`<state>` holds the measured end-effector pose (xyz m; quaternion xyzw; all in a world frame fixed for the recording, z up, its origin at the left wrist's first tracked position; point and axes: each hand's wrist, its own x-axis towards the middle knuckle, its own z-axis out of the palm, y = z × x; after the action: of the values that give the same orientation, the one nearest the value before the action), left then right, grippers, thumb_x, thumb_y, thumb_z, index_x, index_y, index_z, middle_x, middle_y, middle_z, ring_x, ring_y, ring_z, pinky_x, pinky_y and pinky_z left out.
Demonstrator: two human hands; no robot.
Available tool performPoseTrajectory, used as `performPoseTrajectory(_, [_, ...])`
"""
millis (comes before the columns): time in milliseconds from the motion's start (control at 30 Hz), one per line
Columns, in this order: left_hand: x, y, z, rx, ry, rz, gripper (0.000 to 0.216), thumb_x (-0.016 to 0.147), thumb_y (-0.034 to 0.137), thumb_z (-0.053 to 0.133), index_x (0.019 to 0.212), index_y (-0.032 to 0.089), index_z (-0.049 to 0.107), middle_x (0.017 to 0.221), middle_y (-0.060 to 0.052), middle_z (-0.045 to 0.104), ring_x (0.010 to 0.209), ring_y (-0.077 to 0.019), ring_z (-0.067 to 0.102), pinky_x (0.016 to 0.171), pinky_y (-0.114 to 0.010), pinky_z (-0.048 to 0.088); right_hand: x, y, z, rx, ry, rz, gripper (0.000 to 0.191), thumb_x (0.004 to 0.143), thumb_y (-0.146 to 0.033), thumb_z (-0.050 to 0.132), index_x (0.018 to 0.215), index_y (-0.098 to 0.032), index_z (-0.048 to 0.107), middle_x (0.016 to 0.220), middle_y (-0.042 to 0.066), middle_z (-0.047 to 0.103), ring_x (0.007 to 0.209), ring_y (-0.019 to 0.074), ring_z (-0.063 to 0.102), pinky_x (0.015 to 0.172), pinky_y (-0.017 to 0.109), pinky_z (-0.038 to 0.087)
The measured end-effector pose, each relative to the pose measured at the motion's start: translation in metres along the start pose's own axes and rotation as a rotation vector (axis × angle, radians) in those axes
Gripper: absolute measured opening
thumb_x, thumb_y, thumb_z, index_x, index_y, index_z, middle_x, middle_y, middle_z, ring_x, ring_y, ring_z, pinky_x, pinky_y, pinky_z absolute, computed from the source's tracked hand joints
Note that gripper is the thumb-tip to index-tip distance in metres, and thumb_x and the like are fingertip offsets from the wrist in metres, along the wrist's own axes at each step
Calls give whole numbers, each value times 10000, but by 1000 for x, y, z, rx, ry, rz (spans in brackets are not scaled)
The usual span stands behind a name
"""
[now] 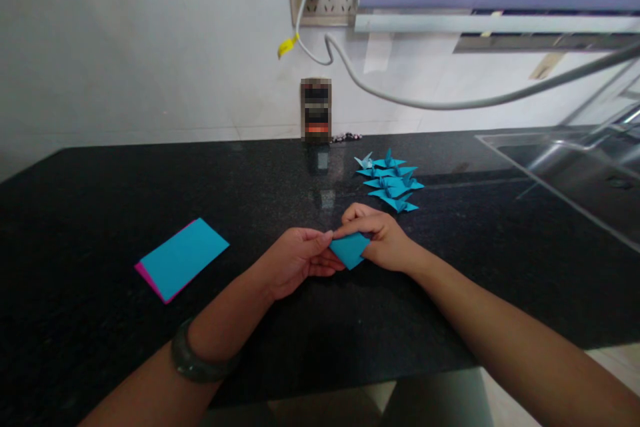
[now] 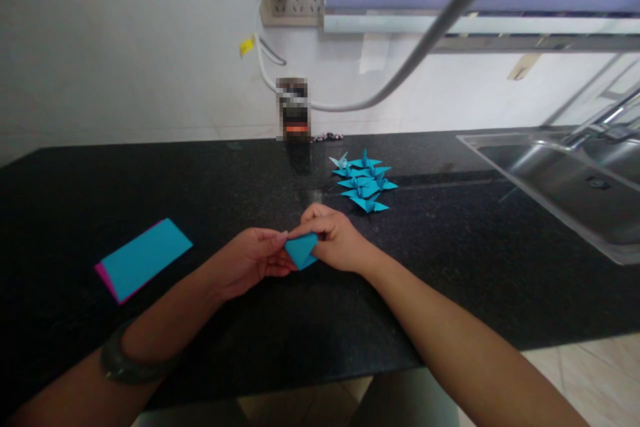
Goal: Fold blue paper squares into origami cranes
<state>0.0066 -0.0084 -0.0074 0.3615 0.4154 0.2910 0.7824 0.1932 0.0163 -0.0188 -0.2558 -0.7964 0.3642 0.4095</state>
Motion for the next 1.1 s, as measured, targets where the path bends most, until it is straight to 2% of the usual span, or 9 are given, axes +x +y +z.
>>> performPoseTrajectory(133, [2, -2, -1, 12, 20, 36, 229, 702, 325, 702, 721, 101, 660, 642, -57, 683, 572, -106, 622, 581, -208, 490, 2, -1, 3, 55, 35, 91, 216, 736, -159, 595, 931, -190, 682, 787, 18, 535, 709, 109, 521, 619, 237, 426])
performPoseTrajectory(233, [3, -1, -1, 45, 97, 97, 241, 682, 342, 710, 710, 108, 657, 628, -47, 677, 565, -106, 613, 572, -214, 483, 4, 0, 5, 196, 169, 325, 247, 788, -317, 559, 982, -187, 639, 762, 14, 565, 665, 111, 529, 575, 228, 440])
performPoseTrajectory(300, [4, -1, 0, 91, 192, 167, 239, 685, 345, 700, 707, 111, 657, 625, -41, 675, 569, -109, 612, 574, -217, 483, 5, 0, 6, 350, 238, 489, 376, 806, -486, 489, 970, -171, 612, 715, 16, 565, 603, 115, 526, 490, 219, 442])
performPoseTrajectory(433, [5, 0, 1, 225, 422, 360, 245, 713, 356, 659, 736, 113, 661, 633, -32, 674, 574, -119, 610, 591, -239, 496, 5, -4, 8, 480, 118, 617, 585, 711, -698, 451, 841, -140, 572, 674, 35, 587, 495, 98, 499, 375, 199, 409])
performPoseTrajectory(533, [6, -1, 0, 313, 499, 445, 253, 725, 368, 637, 758, 119, 667, 642, -29, 674, 589, -132, 612, 606, -258, 504, 5, -9, 11, 341, 68, 633, 454, 630, -560, 658, 771, -148, 531, 635, 0, 579, 461, 68, 469, 379, 174, 387])
performPoseTrajectory(633, [7, -1, 0, 354, 494, 438, 247, 717, 368, 641, 753, 126, 666, 650, -32, 678, 622, -146, 623, 610, -257, 499, 6, -10, 13, 284, 142, 630, 362, 611, -429, 718, 724, -162, 500, 549, -59, 495, 437, 56, 431, 390, 176, 373])
performPoseTrajectory(767, [5, -2, 1, 365, 420, 382, 213, 692, 337, 672, 748, 132, 657, 665, -27, 684, 645, -135, 626, 612, -231, 475, 7, -7, 11, 289, 194, 562, 308, 639, -398, 696, 700, -159, 512, 513, -80, 426, 427, 48, 375, 398, 182, 313])
performPoseTrajectory(967, [0, 0, 4, 373, 285, 303, 178, 658, 295, 705, 710, 133, 654, 607, 0, 657, 563, -93, 572, 559, -205, 425, 6, -10, 9, 339, 129, 521, 290, 633, -371, 706, 731, -138, 565, 564, -58, 486, 470, 48, 381, 439, 192, 280])
performPoseTrajectory(1100, [-1, 0, 6, 323, 265, 250, 178, 634, 285, 724, 681, 130, 652, 618, -12, 673, 591, -104, 594, 588, -214, 429, 7, -15, 14, 395, 138, 517, 316, 626, -386, 720, 775, -142, 585, 595, -49, 527, 482, 52, 397, 443, 192, 295])
